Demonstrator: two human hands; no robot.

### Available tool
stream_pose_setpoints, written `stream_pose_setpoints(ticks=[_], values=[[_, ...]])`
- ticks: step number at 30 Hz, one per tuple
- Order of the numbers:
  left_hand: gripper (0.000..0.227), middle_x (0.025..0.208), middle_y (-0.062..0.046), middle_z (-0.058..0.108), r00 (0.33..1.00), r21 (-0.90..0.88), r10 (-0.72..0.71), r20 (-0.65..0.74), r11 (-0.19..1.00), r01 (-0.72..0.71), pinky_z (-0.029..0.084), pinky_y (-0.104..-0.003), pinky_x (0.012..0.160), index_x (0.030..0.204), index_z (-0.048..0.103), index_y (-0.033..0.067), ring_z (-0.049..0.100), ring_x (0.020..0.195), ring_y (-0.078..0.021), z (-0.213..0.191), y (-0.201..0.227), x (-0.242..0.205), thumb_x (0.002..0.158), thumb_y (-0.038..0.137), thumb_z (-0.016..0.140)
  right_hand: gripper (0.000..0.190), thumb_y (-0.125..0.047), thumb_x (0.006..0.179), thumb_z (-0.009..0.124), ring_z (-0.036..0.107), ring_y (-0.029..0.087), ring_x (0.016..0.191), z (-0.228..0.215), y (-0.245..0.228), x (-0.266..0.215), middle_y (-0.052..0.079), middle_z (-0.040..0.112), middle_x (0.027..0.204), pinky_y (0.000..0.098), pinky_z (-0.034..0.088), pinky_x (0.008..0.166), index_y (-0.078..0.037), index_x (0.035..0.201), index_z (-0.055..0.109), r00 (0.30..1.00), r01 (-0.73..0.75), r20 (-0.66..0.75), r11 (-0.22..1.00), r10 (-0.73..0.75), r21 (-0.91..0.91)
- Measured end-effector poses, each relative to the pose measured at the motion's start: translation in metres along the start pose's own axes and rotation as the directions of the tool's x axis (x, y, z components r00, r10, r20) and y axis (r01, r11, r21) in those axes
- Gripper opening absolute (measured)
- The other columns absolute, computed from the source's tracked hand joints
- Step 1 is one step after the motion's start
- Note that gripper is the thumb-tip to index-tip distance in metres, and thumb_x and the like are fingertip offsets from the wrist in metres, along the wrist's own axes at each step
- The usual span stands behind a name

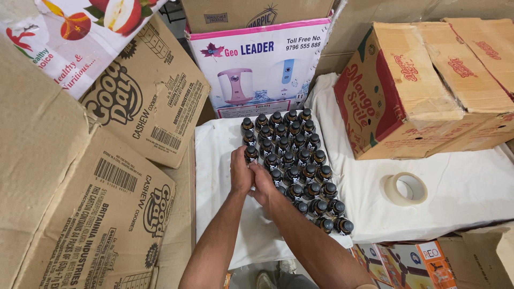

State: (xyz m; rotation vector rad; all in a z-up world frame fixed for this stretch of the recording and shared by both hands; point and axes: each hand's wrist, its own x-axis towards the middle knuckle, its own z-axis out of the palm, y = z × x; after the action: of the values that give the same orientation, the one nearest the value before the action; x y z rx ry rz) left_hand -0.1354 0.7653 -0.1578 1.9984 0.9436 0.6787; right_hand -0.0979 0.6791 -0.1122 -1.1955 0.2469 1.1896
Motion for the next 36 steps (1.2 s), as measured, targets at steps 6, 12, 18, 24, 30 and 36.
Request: stream_pose_setpoints(ticks=[6,12,18,24,30,36], values=[[0.081,0.144,-0.023,0.042,0.997,-0.095,-0.075,-0.032,0.993,0.071,0.057,-0.051,0.101,0.154,0.037,0.0109,0.054,0.129,-0.0456,0.007,-0.027,-0.023,0.084,0.009,0.078,0.047,-0.032,0.096,0.063,0.045,0.019,0.093,-0.003,0.008,-0.021,0.001,0.046,0.109,0.0487,0.050,0.094,-0.022,0.140,0.053,1.000,-0.020,0.000,0.999,0.020,-0.049],[0.057,0.138,-0.022,0.050,0.980,-0.193,-0.106,-0.169,0.979,0.072,0.061,-0.045,0.095,0.143,0.054,0.0068,0.059,0.124,-0.0455,-0.022,0.002,-0.049,0.088,0.005,0.071,0.075,-0.035,0.095,0.067,0.049,0.032,0.139,0.007,0.005,-0.044,0.011,0.045,0.156,0.0564,0.046,0.105,-0.023,0.161,0.034,0.987,0.056,0.157,0.985,-0.030,-0.164],[0.042,0.138,-0.013,0.060,0.988,-0.363,-0.150,-0.048,0.924,0.122,0.061,-0.039,0.095,0.134,0.064,0.0105,0.064,0.125,-0.0324,-0.081,0.075,-0.061,0.092,0.013,0.066,0.055,-0.024,0.091,0.066,0.066,0.023,0.121,-0.004,-0.035,-0.108,0.010,0.067,0.137,0.0451,0.054,0.097,-0.017,0.145,0.056,0.924,0.363,0.249,0.869,-0.289,-0.336],[0.036,0.138,-0.019,0.060,0.998,-0.410,0.038,0.058,0.912,-0.011,0.058,-0.042,0.095,0.124,0.070,0.0026,0.064,0.125,-0.0354,-0.088,0.128,-0.099,0.089,0.004,0.065,0.035,-0.021,0.097,0.064,0.069,0.020,0.113,-0.085,-0.055,-0.171,0.010,0.075,0.122,0.0393,0.055,0.094,-0.014,0.132,0.068,0.827,0.562,0.261,0.719,-0.498,-0.409],[0.035,0.145,-0.022,0.056,0.949,-0.465,0.166,0.268,0.885,-0.024,0.057,-0.045,0.099,0.127,0.068,0.0030,0.058,0.130,-0.0414,-0.057,0.172,-0.151,0.092,0.008,0.065,0.028,-0.014,0.099,0.064,0.067,0.018,0.103,-0.190,-0.042,-0.247,0.010,0.075,0.106,0.0340,0.056,0.091,-0.006,0.125,0.072,0.812,0.550,0.127,0.674,-0.570,-0.494],[0.043,0.149,-0.025,0.052,0.832,-0.488,0.240,0.500,0.872,0.042,0.053,-0.049,0.105,0.135,0.063,-0.0004,0.051,0.136,-0.0445,-0.015,0.212,-0.207,0.093,0.009,0.066,0.030,-0.010,0.097,0.065,0.069,0.019,0.106,-0.302,-0.019,-0.312,0.010,0.077,0.111,0.0346,0.056,0.090,-0.006,0.125,0.073,0.768,0.548,0.012,0.648,-0.640,-0.530]])
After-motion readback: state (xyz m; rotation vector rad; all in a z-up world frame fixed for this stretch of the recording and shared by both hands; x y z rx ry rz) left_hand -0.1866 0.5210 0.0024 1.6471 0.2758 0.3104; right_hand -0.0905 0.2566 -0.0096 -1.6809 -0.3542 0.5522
